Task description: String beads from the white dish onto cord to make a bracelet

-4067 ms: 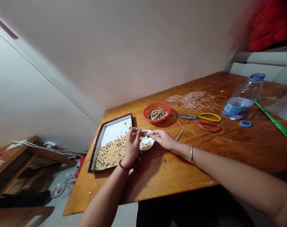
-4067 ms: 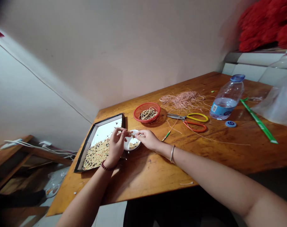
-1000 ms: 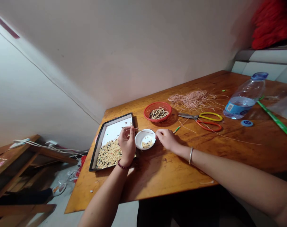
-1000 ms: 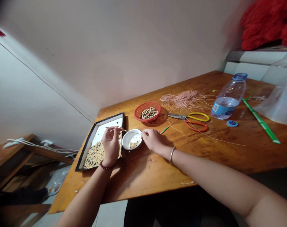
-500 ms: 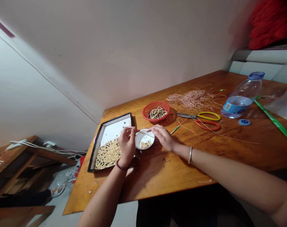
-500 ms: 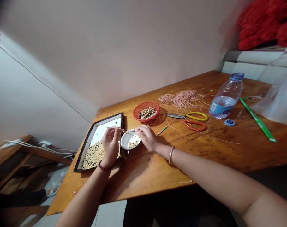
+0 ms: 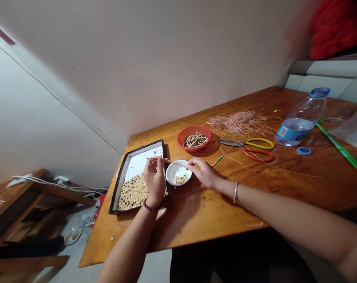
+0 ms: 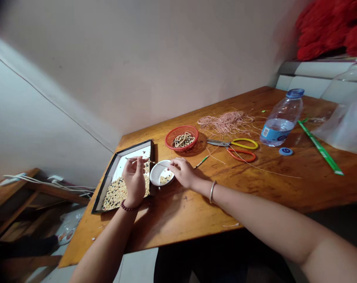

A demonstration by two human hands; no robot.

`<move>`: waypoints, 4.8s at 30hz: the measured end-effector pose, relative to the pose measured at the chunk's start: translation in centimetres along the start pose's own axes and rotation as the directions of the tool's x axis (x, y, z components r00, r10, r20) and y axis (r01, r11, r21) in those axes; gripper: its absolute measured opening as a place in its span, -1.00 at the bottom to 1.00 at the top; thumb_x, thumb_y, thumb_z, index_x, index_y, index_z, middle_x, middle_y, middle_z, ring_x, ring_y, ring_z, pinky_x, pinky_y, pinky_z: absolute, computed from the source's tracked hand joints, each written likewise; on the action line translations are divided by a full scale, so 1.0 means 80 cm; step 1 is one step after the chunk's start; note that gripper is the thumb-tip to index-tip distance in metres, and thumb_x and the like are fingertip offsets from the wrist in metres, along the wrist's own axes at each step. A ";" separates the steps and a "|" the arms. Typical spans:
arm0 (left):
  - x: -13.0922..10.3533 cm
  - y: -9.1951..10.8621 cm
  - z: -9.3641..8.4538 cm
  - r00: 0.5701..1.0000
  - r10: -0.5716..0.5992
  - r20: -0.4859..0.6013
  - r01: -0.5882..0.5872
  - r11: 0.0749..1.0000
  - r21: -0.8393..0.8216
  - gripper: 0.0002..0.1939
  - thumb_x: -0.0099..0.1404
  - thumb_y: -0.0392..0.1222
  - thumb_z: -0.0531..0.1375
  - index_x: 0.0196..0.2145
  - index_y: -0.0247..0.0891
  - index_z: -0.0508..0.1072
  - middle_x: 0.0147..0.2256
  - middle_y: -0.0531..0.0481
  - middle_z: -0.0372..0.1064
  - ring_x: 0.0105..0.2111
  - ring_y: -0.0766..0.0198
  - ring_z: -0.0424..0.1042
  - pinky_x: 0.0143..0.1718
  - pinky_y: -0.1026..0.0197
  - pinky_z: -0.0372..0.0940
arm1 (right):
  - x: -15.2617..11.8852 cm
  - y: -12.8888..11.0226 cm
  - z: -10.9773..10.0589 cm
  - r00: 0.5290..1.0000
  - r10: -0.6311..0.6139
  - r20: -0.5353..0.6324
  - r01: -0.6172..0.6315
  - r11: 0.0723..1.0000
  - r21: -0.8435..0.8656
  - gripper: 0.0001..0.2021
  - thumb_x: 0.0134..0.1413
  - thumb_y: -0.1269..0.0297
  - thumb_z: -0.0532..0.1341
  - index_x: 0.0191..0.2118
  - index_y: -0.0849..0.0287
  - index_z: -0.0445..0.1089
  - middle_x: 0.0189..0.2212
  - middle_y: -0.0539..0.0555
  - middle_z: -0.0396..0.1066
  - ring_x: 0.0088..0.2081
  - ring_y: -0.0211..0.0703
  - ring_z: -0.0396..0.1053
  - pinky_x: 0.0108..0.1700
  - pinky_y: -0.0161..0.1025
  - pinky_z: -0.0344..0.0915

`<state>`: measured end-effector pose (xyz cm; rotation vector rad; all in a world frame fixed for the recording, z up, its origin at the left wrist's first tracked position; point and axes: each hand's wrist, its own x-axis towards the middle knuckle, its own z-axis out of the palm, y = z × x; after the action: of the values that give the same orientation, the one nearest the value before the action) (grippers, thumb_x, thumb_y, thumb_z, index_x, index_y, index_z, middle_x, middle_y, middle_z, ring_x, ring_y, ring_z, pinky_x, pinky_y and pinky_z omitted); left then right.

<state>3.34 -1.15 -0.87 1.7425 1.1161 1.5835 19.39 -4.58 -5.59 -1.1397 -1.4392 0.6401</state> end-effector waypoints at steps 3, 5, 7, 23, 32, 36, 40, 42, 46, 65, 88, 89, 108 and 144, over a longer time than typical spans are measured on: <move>0.002 -0.001 -0.001 0.999 -0.002 -0.053 0.002 1.000 0.008 -0.77 0.28 -0.02 0.15 -0.30 -0.26 0.37 -0.38 -0.06 0.47 -0.36 0.29 0.47 -0.38 0.31 0.31 | -0.001 0.015 0.000 0.994 0.057 -0.093 -0.069 0.989 -0.132 -0.79 0.08 0.36 0.06 -0.55 0.16 0.29 -0.49 0.04 0.38 -0.35 -0.18 0.29 -0.25 -0.28 0.16; 0.002 -0.002 -0.001 0.996 0.005 -0.093 -0.004 1.000 0.011 -0.77 0.29 -0.03 0.14 -0.30 -0.27 0.37 -0.37 -0.06 0.46 -0.34 0.29 0.47 -0.37 0.31 0.30 | -0.001 0.026 0.000 0.980 0.137 -0.143 -0.162 0.971 -0.177 -0.78 0.06 0.35 0.06 -0.57 0.14 0.28 -0.51 0.03 0.38 -0.39 -0.18 0.29 -0.30 -0.29 0.15; 0.002 -0.003 -0.001 0.992 0.012 -0.128 -0.011 1.000 0.012 -0.77 0.29 -0.02 0.14 -0.30 -0.27 0.36 -0.37 -0.06 0.46 -0.33 0.29 0.47 -0.37 0.30 0.30 | 0.000 0.037 0.000 0.962 0.227 -0.153 -0.251 0.955 -0.156 -0.78 0.06 0.33 0.05 -0.57 0.13 0.29 -0.53 0.03 0.39 -0.40 -0.17 0.30 -0.32 -0.30 0.16; -0.009 0.000 0.006 0.952 0.018 0.305 -0.020 1.000 0.004 -0.82 0.28 -0.09 0.16 -0.33 -0.26 0.40 -0.37 -0.05 0.44 -0.33 0.25 0.48 -0.37 0.27 0.34 | -0.003 -0.016 -0.001 0.996 -0.002 0.092 -0.008 0.994 0.113 -0.80 0.14 0.21 0.13 -0.39 0.20 0.40 -0.38 0.07 0.42 -0.28 -0.16 0.33 -0.19 -0.23 0.21; 0.002 -0.004 -0.002 0.999 0.006 -0.036 -0.005 1.000 0.022 -0.79 0.30 -0.05 0.14 -0.31 -0.26 0.37 -0.36 -0.06 0.46 -0.33 0.28 0.46 -0.33 0.28 0.31 | 0.000 0.008 0.000 0.986 0.147 -0.081 -0.150 0.988 -0.031 -0.76 0.08 0.32 0.03 -0.56 0.17 0.28 -0.55 0.00 0.33 -0.43 -0.22 0.27 -0.35 -0.31 0.13; 0.007 -0.005 -0.005 0.992 -0.014 -0.125 0.014 1.000 -0.005 -0.78 0.30 -0.03 0.13 -0.29 -0.26 0.37 -0.33 -0.07 0.46 -0.30 0.28 0.46 -0.34 0.29 0.30 | -0.001 0.019 -0.003 0.950 0.273 -0.151 -0.297 0.939 -0.172 -0.74 0.08 0.31 0.02 -0.59 0.15 0.27 -0.59 0.01 0.33 -0.45 -0.19 0.26 -0.38 -0.30 0.13; 0.004 -0.001 -0.003 1.000 0.003 -0.026 -0.004 1.000 -0.016 -0.79 0.29 -0.04 0.15 -0.30 -0.25 0.37 -0.36 -0.05 0.46 -0.34 0.29 0.46 -0.34 0.28 0.31 | -0.003 0.024 -0.002 0.968 0.195 -0.159 -0.229 0.944 -0.236 -0.80 0.06 0.36 0.03 -0.44 0.14 0.39 -0.40 0.08 0.41 -0.27 -0.12 0.32 -0.19 -0.25 0.19; 0.000 0.003 -0.001 0.994 0.012 0.109 -0.009 1.000 -0.023 -0.79 0.28 -0.05 0.16 -0.33 -0.26 0.37 -0.39 -0.05 0.46 -0.36 0.29 0.47 -0.35 0.27 0.32 | -0.004 0.020 -0.001 0.980 0.106 -0.169 -0.142 0.966 -0.217 -0.80 0.05 0.40 0.04 -0.33 0.16 0.41 -0.29 0.11 0.40 -0.17 -0.09 0.30 -0.08 -0.19 0.18; -0.008 0.006 0.003 0.940 0.027 0.339 -0.027 1.000 -0.003 -0.82 0.27 -0.07 0.17 -0.33 -0.26 0.40 -0.38 -0.06 0.46 -0.34 0.26 0.48 -0.36 0.26 0.34 | -0.002 0.000 -0.004 0.999 -0.038 -0.035 0.038 0.999 -0.022 -0.79 0.14 0.34 0.05 -0.29 0.16 0.44 -0.26 0.10 0.37 -0.13 -0.11 0.29 -0.01 -0.17 0.17; 0.006 -0.002 -0.003 1.000 0.005 -0.004 -0.005 1.000 0.005 -0.79 0.30 -0.04 0.13 -0.32 -0.25 0.36 -0.36 -0.07 0.45 -0.33 0.29 0.45 -0.36 0.29 0.30 | 0.000 0.026 -0.003 0.967 0.192 -0.170 -0.226 0.951 -0.210 -0.79 0.07 0.40 0.07 -0.53 0.13 0.35 -0.49 0.05 0.39 -0.35 -0.14 0.29 -0.26 -0.25 0.15; 0.008 -0.003 -0.005 0.991 -0.015 -0.131 0.011 0.999 -0.032 -0.77 0.30 -0.02 0.12 -0.29 -0.25 0.36 -0.32 -0.06 0.45 -0.35 0.33 0.43 -0.35 0.31 0.28 | 0.000 0.010 0.003 0.995 0.069 -0.076 -0.071 0.997 -0.033 -0.81 0.12 0.29 0.09 -0.47 0.17 0.33 -0.45 0.04 0.38 -0.35 -0.18 0.32 -0.26 -0.25 0.20; 0.009 -0.004 -0.006 0.988 -0.030 -0.155 0.023 0.999 -0.042 -0.76 0.30 -0.01 0.12 -0.29 -0.25 0.36 -0.31 -0.06 0.45 -0.35 0.33 0.42 -0.36 0.31 0.27 | 0.000 0.011 0.003 0.993 0.091 -0.081 -0.094 0.995 -0.034 -0.81 0.12 0.29 0.09 -0.47 0.17 0.33 -0.46 0.04 0.38 -0.36 -0.18 0.32 -0.27 -0.26 0.20; 0.012 -0.002 -0.005 0.952 -0.096 -0.292 0.059 0.989 -0.133 -0.77 0.26 -0.01 0.16 -0.30 -0.25 0.33 -0.36 0.00 0.41 -0.53 0.43 0.22 -0.52 0.37 0.11 | 0.003 0.022 -0.002 0.961 0.241 -0.136 -0.260 0.954 -0.151 -0.80 0.06 0.34 0.05 -0.50 0.14 0.35 -0.45 0.05 0.43 -0.37 -0.16 0.32 -0.31 -0.27 0.15; 0.007 -0.002 -0.006 0.935 0.148 -0.324 -0.166 0.986 -0.029 -0.82 0.31 -0.10 0.12 -0.27 -0.28 0.31 -0.39 -0.02 0.42 -0.38 0.33 0.46 -0.41 0.29 0.28 | 0.008 0.014 -0.004 0.991 0.078 -0.109 -0.062 0.988 0.145 -0.60 0.19 0.05 0.03 -0.35 0.23 0.49 -0.30 0.17 0.50 -0.19 -0.07 0.39 -0.06 -0.15 0.22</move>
<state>2.86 -0.65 -0.57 1.6084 1.0863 2.0334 20.10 -3.66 -6.25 -1.1016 -1.2413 0.7034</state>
